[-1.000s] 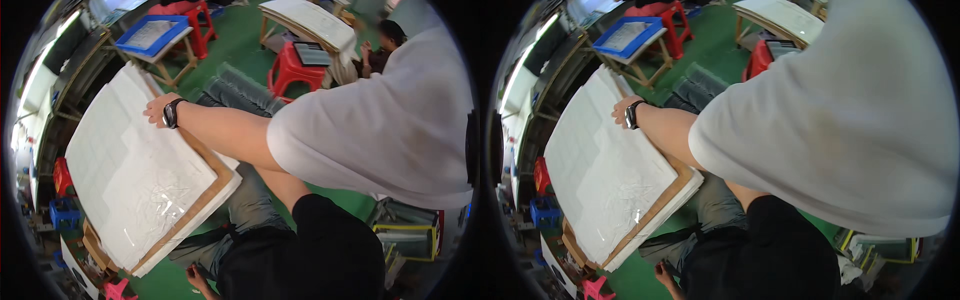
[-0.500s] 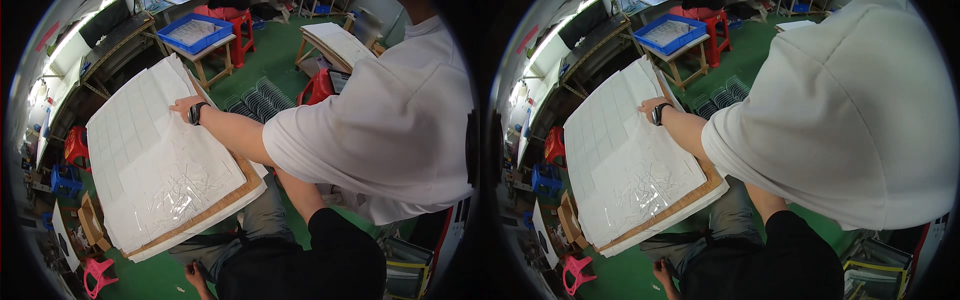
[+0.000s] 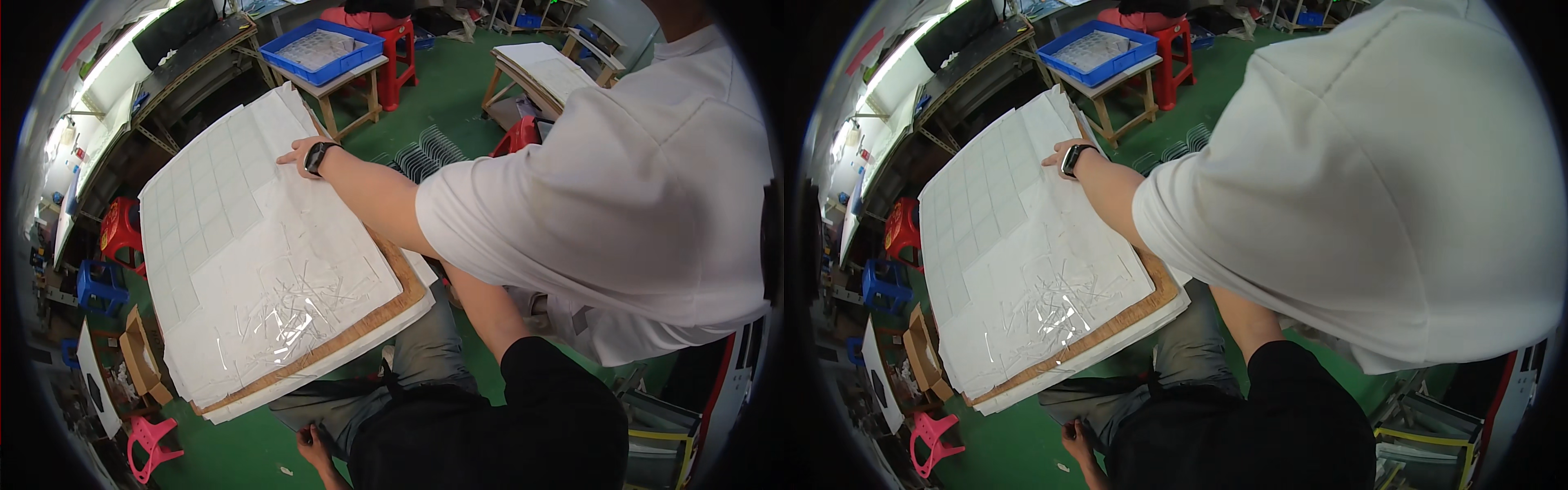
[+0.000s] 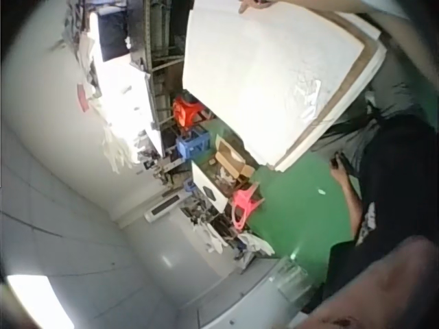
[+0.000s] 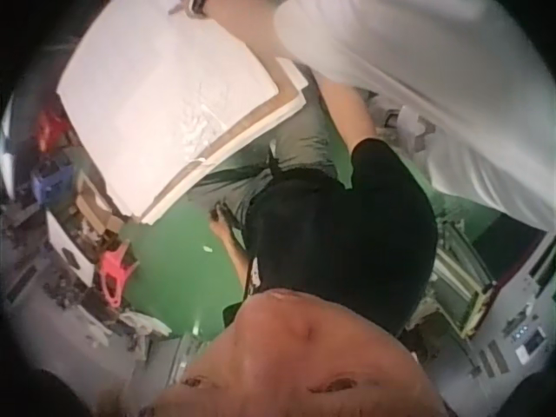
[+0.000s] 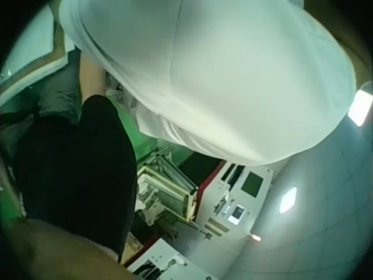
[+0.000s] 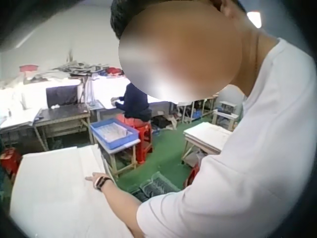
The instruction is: Placing and aligning sheets of small mosaic tiles onto a backing board in a factory setting.
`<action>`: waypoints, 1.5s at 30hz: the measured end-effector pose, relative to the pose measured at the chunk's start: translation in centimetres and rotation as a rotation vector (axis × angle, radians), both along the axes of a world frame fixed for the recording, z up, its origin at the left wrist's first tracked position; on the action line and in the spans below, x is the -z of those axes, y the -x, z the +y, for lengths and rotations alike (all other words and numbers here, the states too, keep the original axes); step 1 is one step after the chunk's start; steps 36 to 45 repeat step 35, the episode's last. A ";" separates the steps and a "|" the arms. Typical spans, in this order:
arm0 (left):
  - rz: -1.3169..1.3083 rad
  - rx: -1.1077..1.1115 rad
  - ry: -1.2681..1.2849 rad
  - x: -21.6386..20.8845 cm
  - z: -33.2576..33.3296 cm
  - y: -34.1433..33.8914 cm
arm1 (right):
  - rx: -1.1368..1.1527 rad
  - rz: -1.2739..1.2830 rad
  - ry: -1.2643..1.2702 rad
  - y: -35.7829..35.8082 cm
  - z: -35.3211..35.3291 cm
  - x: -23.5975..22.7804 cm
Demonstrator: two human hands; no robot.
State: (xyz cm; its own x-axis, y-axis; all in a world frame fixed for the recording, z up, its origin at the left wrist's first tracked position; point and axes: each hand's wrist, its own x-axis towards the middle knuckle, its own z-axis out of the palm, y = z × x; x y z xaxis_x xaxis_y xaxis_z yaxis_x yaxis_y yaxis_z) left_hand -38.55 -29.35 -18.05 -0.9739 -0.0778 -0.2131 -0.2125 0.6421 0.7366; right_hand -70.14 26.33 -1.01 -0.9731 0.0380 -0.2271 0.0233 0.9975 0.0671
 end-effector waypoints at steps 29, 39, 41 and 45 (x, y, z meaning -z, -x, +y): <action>-0.009 0.057 0.043 -0.6 0.4 1.2 | -0.290 0.127 -0.186 0.5 1.8 2.5; 0.009 0.040 0.010 -0.9 0.5 1.0 | -0.378 0.072 -0.437 -0.9 1.0 0.1; 0.009 0.040 0.010 -0.9 0.5 1.0 | -0.378 0.072 -0.437 -0.9 1.0 0.1; 0.009 0.040 0.010 -0.9 0.5 1.0 | -0.378 0.072 -0.437 -0.9 1.0 0.1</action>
